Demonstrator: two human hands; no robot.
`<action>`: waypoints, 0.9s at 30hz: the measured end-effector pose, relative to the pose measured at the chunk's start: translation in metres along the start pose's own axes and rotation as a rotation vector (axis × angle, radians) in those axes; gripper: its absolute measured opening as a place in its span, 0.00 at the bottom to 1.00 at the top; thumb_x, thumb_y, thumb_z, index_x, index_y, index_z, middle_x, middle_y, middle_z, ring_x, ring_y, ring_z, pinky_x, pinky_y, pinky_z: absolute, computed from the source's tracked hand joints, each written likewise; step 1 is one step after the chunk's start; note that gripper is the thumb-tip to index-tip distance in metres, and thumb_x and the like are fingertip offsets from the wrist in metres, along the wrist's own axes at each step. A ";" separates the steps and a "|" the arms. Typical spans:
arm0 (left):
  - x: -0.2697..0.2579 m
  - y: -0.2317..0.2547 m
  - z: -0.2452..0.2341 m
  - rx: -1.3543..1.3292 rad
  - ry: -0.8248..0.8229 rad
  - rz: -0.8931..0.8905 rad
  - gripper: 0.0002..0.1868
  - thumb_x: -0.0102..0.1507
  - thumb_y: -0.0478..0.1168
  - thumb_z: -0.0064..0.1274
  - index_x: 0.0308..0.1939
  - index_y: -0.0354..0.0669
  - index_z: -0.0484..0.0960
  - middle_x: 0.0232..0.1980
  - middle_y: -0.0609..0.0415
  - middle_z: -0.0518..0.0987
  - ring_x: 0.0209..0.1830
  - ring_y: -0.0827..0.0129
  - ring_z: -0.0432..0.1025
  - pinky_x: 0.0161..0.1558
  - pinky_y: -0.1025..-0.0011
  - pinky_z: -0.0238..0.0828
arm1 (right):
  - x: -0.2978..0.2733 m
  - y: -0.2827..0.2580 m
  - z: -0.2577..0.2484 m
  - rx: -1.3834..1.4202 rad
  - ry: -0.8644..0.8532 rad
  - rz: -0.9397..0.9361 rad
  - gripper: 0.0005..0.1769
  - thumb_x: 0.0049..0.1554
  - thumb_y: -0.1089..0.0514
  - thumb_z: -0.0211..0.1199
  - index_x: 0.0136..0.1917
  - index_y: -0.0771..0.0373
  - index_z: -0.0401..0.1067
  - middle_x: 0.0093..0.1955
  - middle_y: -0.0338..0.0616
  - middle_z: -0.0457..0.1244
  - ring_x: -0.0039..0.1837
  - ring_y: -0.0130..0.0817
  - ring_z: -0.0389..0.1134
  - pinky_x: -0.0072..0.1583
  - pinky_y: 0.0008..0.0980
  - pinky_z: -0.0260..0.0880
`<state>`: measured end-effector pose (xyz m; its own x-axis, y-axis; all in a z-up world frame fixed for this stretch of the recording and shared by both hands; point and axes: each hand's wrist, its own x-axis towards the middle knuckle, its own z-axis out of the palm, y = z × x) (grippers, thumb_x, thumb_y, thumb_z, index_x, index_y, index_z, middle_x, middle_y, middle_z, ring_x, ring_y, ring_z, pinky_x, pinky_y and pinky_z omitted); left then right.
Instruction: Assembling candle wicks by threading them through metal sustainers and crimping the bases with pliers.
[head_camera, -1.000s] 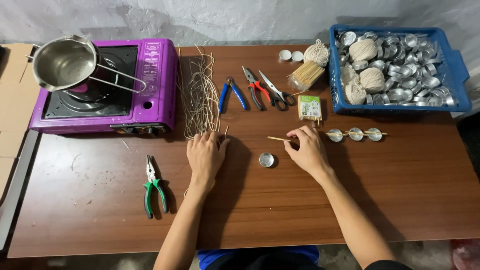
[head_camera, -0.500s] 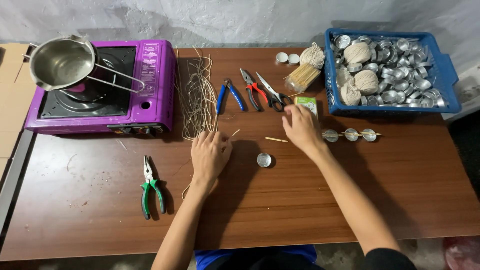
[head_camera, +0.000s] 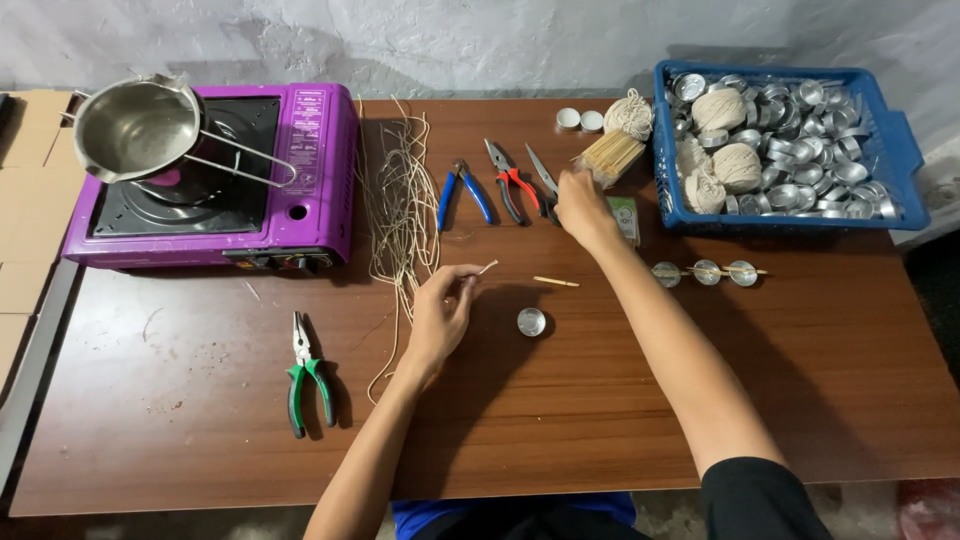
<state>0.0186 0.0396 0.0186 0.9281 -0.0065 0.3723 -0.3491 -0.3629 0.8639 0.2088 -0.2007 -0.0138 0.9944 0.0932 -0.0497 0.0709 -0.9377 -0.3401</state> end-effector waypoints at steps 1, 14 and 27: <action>-0.001 0.000 0.000 -0.001 0.000 0.000 0.07 0.65 0.31 0.55 0.46 0.45 0.84 0.34 0.49 0.84 0.34 0.54 0.80 0.39 0.65 0.76 | 0.008 0.006 0.008 -0.001 0.000 0.001 0.21 0.51 0.67 0.72 0.54 0.81 0.69 0.53 0.69 0.63 0.54 0.70 0.71 0.49 0.59 0.77; -0.009 -0.029 0.008 0.057 0.073 -0.114 0.03 0.63 0.42 0.62 0.41 0.56 0.88 0.32 0.58 0.87 0.21 0.68 0.72 0.30 0.70 0.68 | -0.081 -0.004 -0.065 0.667 0.050 -0.155 0.27 0.52 0.65 0.70 0.61 0.82 0.66 0.57 0.79 0.62 0.55 0.55 0.70 0.56 0.46 0.74; -0.007 0.012 0.008 0.005 0.131 -0.070 0.01 0.62 0.41 0.64 0.37 0.53 0.89 0.14 0.56 0.65 0.16 0.72 0.59 0.26 0.73 0.61 | -0.207 -0.003 0.011 1.265 -0.468 -0.277 0.30 0.57 0.43 0.69 0.56 0.73 0.71 0.40 0.52 0.67 0.35 0.32 0.70 0.33 0.21 0.62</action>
<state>0.0089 0.0275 0.0236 0.9251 0.1404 0.3528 -0.2834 -0.3633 0.8875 0.0019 -0.2134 -0.0127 0.8229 0.5647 -0.0635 -0.1090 0.0473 -0.9929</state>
